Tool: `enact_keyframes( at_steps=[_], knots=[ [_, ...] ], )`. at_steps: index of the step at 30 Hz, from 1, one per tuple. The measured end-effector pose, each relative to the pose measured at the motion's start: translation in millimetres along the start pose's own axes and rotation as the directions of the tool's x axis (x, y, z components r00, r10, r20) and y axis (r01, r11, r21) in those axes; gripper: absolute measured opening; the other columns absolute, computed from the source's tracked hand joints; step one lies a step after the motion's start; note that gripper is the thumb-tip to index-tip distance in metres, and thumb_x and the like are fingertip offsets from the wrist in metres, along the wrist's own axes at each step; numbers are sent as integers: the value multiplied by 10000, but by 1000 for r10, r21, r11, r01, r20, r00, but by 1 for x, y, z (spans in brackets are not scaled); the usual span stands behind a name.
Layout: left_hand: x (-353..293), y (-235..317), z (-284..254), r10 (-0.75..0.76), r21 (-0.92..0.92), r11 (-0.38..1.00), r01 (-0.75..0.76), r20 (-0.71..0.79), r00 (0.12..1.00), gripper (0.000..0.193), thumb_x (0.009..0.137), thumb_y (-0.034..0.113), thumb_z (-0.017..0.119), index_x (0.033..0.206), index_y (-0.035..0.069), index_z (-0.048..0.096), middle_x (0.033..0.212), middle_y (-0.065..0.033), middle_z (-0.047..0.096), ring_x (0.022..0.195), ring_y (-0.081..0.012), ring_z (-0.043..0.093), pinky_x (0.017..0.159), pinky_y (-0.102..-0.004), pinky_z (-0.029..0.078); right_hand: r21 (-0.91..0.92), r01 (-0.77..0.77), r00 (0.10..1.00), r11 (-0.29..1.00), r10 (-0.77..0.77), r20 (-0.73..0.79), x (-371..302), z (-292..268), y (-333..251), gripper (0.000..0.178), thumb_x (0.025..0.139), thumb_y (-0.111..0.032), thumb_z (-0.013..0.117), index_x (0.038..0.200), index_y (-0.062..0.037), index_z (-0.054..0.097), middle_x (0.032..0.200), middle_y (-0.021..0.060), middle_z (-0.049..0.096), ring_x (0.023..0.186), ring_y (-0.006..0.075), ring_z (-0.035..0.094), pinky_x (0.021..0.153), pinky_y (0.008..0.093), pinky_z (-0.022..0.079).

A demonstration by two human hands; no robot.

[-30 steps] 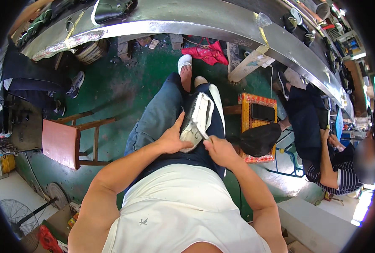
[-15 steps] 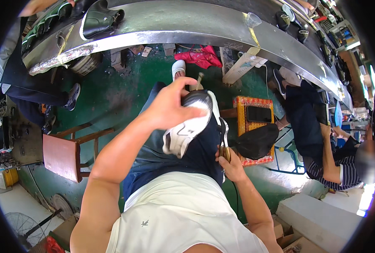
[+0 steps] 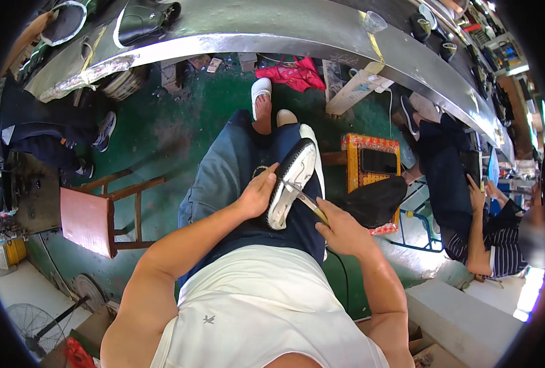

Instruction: Manually lasting shoes by pulling material over the last with pliers and securing it.

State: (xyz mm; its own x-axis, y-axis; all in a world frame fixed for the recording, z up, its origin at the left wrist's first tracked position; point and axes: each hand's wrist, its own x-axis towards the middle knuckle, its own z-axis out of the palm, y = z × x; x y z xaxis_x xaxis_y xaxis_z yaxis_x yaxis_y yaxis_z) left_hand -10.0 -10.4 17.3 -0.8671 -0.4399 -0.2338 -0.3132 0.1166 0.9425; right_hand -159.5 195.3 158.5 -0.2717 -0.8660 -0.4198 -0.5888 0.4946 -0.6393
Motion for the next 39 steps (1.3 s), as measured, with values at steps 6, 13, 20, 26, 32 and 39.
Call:
enact_keyframes(
  at_steps=[6,13,20,26,32,39],
  knots=[
    [-11,-2,-1,-29,62,998,25,50,998,678,1096,446,229,1572,-38,242,1606,-246,305,1536,-343,209,1250,-450,87,-275,-8,974,961,70,215,34,-34,-30,329,947,-196,623,1150,59,580,975,284,675,935,463,651,835,527,508],
    [13,13,-11,-119,-560,814,156,102,988,799,1033,459,529,1583,-32,219,1557,-252,372,1475,-289,324,1197,-345,267,208,-120,981,971,149,-127,46,60,7,298,957,-233,620,1133,7,603,893,273,672,874,480,651,779,525,513],
    [23,10,-11,-88,-193,979,66,-106,991,742,988,315,619,1593,63,271,1478,-284,467,1378,-348,469,1145,-378,357,-74,-2,982,997,-12,-190,62,15,5,270,932,-166,657,1107,31,601,1064,283,650,988,466,631,837,499,503],
    [24,33,-19,-108,-83,992,99,-122,987,714,985,218,609,1590,55,267,1444,-289,505,1336,-383,520,1128,-383,386,468,-359,924,808,236,302,96,-18,10,212,983,-193,608,1017,17,610,851,120,676,757,208,678,693,357,536],
    [25,41,-21,189,336,929,-154,-76,979,604,1007,208,518,1579,186,324,1404,-257,539,1229,-473,560,1020,-464,491,710,-259,962,655,239,130,86,48,32,233,1012,-214,587,1047,13,632,850,63,668,718,142,650,605,290,509],
    [27,57,-25,67,557,827,-71,27,997,513,1029,259,464,1536,254,388,1414,-327,490,1011,-485,665,891,-506,552,726,-347,937,593,248,245,78,-14,28,336,1052,-286,522,1103,39,591,879,105,679,734,161,684,512,269,502]
  ],
)
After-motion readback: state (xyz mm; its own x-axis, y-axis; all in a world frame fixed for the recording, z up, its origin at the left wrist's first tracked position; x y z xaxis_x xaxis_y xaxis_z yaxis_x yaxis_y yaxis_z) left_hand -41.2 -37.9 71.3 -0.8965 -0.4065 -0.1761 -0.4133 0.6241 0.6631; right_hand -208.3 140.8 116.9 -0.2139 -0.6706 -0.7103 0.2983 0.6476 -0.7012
